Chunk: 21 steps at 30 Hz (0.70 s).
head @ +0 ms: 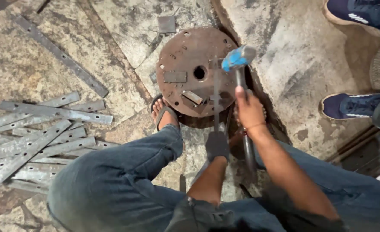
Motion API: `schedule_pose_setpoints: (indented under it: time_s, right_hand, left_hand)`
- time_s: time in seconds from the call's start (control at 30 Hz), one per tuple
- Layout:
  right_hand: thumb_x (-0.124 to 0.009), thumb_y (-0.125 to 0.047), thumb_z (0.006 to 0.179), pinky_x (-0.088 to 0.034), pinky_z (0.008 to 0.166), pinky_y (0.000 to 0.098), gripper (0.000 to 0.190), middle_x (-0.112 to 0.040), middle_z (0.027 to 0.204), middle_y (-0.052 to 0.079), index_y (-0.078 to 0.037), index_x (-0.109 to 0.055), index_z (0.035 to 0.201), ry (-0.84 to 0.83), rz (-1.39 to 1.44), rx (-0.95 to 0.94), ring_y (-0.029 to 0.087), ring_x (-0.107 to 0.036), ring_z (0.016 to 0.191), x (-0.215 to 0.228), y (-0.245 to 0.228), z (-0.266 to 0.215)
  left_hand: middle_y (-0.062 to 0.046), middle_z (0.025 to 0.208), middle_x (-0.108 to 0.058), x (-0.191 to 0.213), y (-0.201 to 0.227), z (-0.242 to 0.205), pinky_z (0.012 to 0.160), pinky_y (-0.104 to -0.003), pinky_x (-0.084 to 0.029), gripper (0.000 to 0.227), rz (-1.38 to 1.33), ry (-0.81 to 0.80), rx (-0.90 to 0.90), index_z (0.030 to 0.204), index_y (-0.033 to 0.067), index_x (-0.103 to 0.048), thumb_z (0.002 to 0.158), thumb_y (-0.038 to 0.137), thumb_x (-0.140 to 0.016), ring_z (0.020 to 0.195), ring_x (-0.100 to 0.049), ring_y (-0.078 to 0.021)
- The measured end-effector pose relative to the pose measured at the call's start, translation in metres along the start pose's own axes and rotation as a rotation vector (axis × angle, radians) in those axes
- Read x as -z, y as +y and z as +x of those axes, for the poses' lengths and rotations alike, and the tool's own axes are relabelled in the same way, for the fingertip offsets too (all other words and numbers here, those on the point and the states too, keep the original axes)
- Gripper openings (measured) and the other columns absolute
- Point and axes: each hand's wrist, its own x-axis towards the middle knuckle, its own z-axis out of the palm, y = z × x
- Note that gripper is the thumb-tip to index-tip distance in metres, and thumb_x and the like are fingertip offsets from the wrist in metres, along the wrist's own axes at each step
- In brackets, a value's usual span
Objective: Hammering and shaping metal strips on a circular base.
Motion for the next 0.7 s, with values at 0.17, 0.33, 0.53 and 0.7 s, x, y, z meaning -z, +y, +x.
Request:
schedule_pose_setpoints:
  time_s: [0.17, 0.33, 0.53, 0.7]
  right_hand:
    - [-0.048, -0.063, 0.104, -0.039, 0.041, 0.0288, 0.057, -0.048, 0.064, 0.001, -0.008, -0.052, 0.092, 0.049, 0.355, 0.021, 0.01, -0.047, 0.047, 0.017, -0.079, -0.048]
    - [-0.049, -0.063, 0.103, -0.041, 0.043, 0.0297, 0.056, -0.05, 0.065, 0.003, -0.008, -0.052, 0.102, 0.135, 0.336, 0.226, 0.011, -0.049, 0.049, -0.004, -0.034, -0.017]
    - [-0.054, -0.053, 0.118, -0.045, 0.062, 0.0369, 0.053, -0.065, 0.08, 0.011, -0.002, -0.065, 0.105, 0.157, -0.423, 0.423, 0.017, -0.06, 0.065, -0.005, 0.013, -0.011]
    - [-0.049, -0.058, 0.106, -0.041, 0.046, 0.0326, 0.059, -0.053, 0.06, 0.003, -0.005, -0.054, 0.081, -0.001, 0.098, 0.126, 0.012, -0.052, 0.049, 0.011, -0.061, -0.064]
  left_hand:
    - [-0.02, 0.102, -0.068, 0.027, 0.016, 0.032, 0.079, -0.053, -0.054, 0.034, -0.301, 0.144, 0.195, 0.104, 0.0087, -0.066, 0.101, 0.038, -0.05, 0.095, -0.067, -0.0425]
    - [-0.022, 0.112, -0.072, 0.11, 0.047, 0.052, 0.088, -0.053, -0.054, 0.048, -0.412, 0.007, 0.312, 0.109, 0.0058, -0.071, 0.103, 0.048, -0.049, 0.107, -0.068, -0.0438]
    - [-0.025, 0.109, -0.071, 0.143, 0.055, 0.049, 0.085, -0.056, -0.052, 0.061, -0.572, -0.119, 0.33, 0.108, 0.0063, -0.071, 0.099, 0.061, -0.046, 0.109, -0.066, -0.0452]
    - [-0.028, 0.113, -0.069, 0.099, 0.044, 0.035, 0.087, -0.056, -0.052, 0.057, -0.366, -0.021, 0.146, 0.11, 0.0041, -0.068, 0.105, 0.055, -0.042, 0.107, -0.066, -0.0475]
